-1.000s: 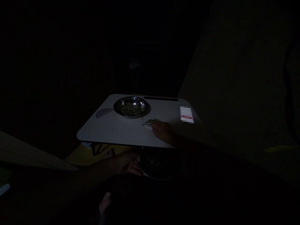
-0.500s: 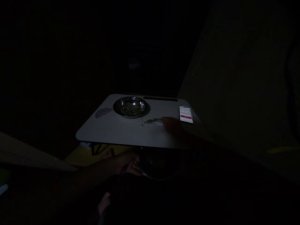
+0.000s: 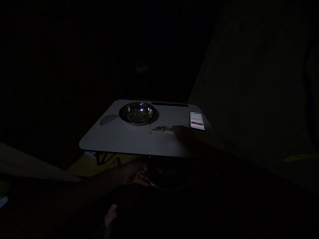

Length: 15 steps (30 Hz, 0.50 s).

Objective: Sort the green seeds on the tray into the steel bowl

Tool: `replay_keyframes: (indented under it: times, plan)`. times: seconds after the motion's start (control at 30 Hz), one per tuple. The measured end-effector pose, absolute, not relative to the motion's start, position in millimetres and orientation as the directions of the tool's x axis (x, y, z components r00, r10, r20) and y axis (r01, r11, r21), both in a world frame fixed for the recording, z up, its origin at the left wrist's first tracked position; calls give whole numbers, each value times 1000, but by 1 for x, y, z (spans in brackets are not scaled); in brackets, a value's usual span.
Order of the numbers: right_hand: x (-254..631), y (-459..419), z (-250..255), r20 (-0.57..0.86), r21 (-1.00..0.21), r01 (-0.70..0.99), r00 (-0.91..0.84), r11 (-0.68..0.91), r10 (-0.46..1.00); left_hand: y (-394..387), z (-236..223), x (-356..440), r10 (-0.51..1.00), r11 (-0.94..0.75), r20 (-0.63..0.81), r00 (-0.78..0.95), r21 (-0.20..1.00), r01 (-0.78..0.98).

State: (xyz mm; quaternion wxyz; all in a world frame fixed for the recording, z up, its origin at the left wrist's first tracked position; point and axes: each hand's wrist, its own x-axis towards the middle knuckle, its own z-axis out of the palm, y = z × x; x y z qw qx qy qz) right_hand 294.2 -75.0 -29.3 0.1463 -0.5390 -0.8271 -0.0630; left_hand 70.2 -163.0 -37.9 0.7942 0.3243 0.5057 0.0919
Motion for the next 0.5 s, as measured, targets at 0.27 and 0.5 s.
replay_keyframes:
  times: [0.27,0.5]
  plan:
    - [292,-77,-27,312,-67,900,-390,430,866,-163,-36,71,468,769,-741,481,610,191]
    - [285,-82,-25,283,-71,901,-394,429,874,-163,-39,70,471,763,-730,496,619,185]
